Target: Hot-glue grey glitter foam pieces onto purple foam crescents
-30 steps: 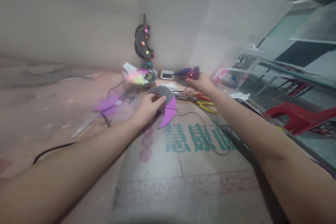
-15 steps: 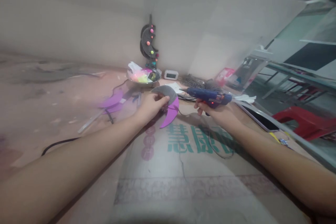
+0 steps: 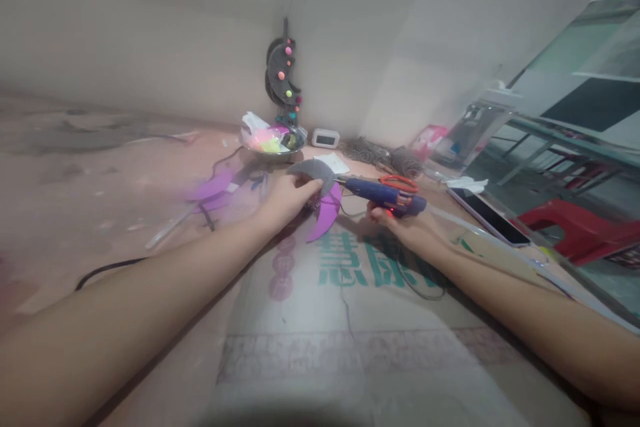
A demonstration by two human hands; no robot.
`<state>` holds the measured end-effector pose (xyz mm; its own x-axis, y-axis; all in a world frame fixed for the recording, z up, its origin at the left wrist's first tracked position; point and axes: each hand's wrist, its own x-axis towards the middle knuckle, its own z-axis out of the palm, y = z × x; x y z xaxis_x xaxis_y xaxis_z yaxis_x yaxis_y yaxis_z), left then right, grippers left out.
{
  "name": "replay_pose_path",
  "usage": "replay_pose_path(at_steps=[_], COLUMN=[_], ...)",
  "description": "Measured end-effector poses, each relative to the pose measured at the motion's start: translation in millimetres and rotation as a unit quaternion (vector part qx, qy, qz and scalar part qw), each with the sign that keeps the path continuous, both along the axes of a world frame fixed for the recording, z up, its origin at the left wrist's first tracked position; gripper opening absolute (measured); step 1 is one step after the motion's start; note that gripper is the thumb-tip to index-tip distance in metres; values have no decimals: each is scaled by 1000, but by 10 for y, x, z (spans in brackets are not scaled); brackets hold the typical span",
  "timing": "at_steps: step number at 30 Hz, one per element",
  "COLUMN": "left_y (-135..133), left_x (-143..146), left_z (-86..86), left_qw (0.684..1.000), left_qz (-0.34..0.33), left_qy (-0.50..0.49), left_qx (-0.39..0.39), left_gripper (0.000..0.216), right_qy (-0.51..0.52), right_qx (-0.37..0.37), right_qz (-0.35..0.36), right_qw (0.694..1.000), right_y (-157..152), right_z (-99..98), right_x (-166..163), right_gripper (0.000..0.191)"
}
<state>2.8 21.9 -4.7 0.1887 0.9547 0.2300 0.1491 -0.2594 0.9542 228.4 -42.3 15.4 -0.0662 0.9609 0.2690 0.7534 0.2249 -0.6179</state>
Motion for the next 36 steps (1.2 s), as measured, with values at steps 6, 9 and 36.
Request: replay_pose_path(at_steps=[6, 9, 36], left_y=[-8, -4, 3], left_x=[6, 7, -18], left_z=[-1, -6, -19], left_qw=[1000, 1000, 999], left_qz=[-10, -10, -16], left_qy=[-28, -25, 44], left_qx=[-1, -4, 13], left_gripper=[22, 24, 30], right_qy=[25, 16, 19], right_qx=[-15, -51, -60], right_qz=[17, 14, -21], right_qw=[999, 998, 998], right_y=[-26, -45, -43], right_z=[-23, -41, -24], right_x=[-34, -47, -115], right_gripper=[21, 22, 30])
